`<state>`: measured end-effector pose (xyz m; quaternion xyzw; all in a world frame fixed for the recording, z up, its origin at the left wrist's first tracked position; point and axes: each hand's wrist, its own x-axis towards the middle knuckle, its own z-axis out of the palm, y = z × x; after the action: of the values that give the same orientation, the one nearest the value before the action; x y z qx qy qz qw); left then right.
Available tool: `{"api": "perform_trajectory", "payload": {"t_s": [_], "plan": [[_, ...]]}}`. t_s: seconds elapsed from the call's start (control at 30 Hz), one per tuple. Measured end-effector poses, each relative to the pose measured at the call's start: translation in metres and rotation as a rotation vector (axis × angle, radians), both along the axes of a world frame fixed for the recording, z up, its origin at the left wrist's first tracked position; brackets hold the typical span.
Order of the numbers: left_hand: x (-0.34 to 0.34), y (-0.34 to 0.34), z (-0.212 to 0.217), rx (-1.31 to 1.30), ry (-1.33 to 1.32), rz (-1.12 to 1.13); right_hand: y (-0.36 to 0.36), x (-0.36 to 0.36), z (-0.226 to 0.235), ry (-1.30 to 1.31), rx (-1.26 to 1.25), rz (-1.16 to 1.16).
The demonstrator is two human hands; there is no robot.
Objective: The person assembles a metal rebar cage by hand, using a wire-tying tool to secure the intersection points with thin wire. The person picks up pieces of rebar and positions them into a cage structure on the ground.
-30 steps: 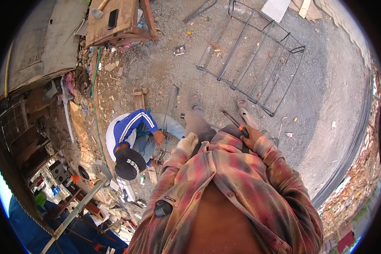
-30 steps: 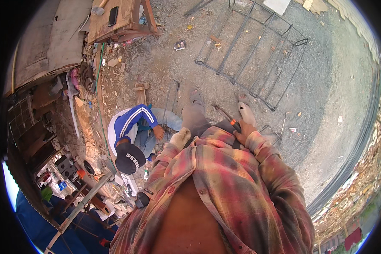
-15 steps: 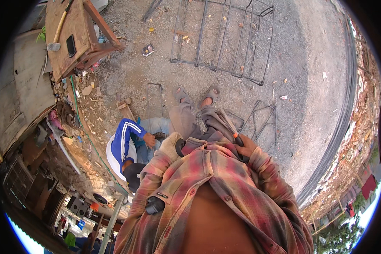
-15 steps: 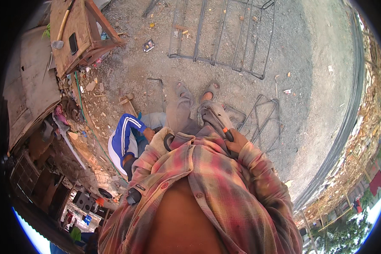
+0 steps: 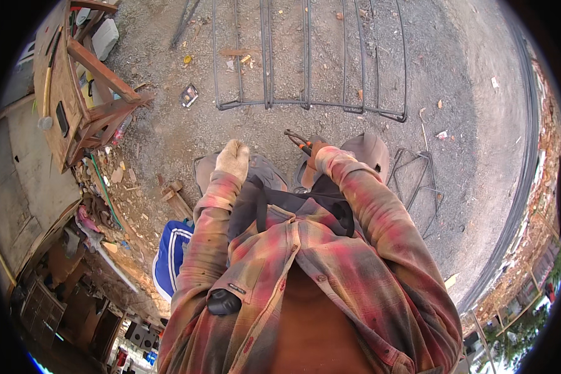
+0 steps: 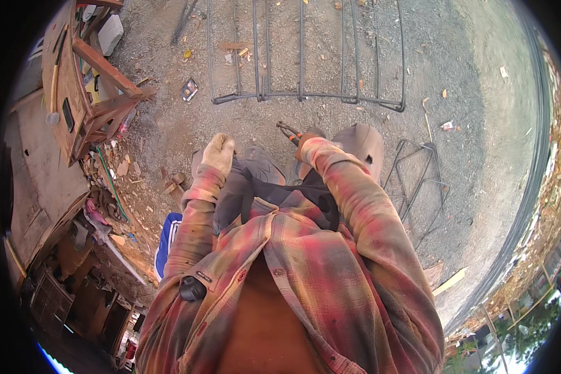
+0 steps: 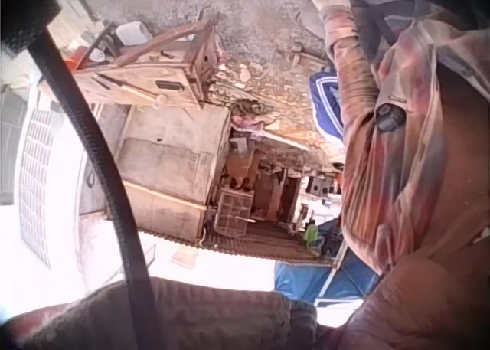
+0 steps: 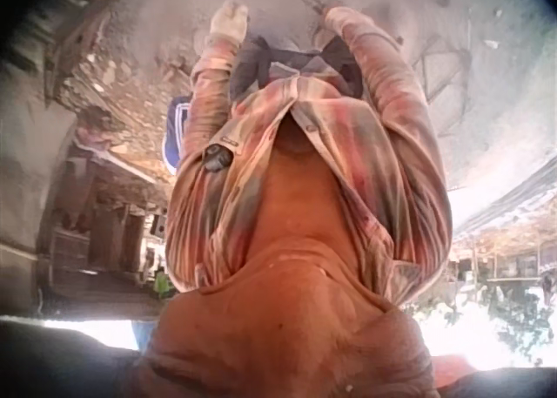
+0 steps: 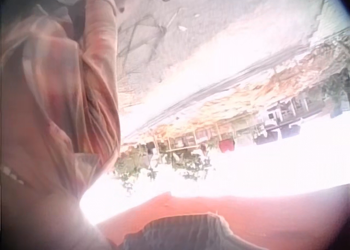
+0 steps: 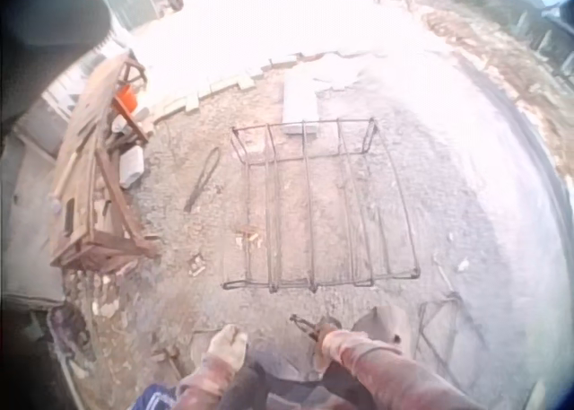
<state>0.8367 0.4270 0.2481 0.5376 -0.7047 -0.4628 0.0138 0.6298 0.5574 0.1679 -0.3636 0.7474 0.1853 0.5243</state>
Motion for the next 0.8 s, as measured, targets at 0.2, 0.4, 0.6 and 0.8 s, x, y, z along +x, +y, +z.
{"api": "perform_trajectory", "payload": {"t_s": [0.2,0.4,0.6,0.8], "plan": [[-0.049,-0.005,-0.088,-0.005,-0.061,-0.113,-0.027,-0.023,-0.13,-0.044,0.009,0.159],[-0.072,-0.006,-0.19,-0.01,-0.02,-0.288,-0.025,-0.024,-0.188,0.196,-0.216,0.074],[-0.086,0.003,-0.219,-0.007,0.066,-0.234,-0.033,-0.008,-0.193,0.094,-0.892,-0.61],[-0.101,0.0,-0.199,-0.066,0.097,-0.371,-0.023,-0.023,-0.207,0.266,-1.059,-0.539]]}}
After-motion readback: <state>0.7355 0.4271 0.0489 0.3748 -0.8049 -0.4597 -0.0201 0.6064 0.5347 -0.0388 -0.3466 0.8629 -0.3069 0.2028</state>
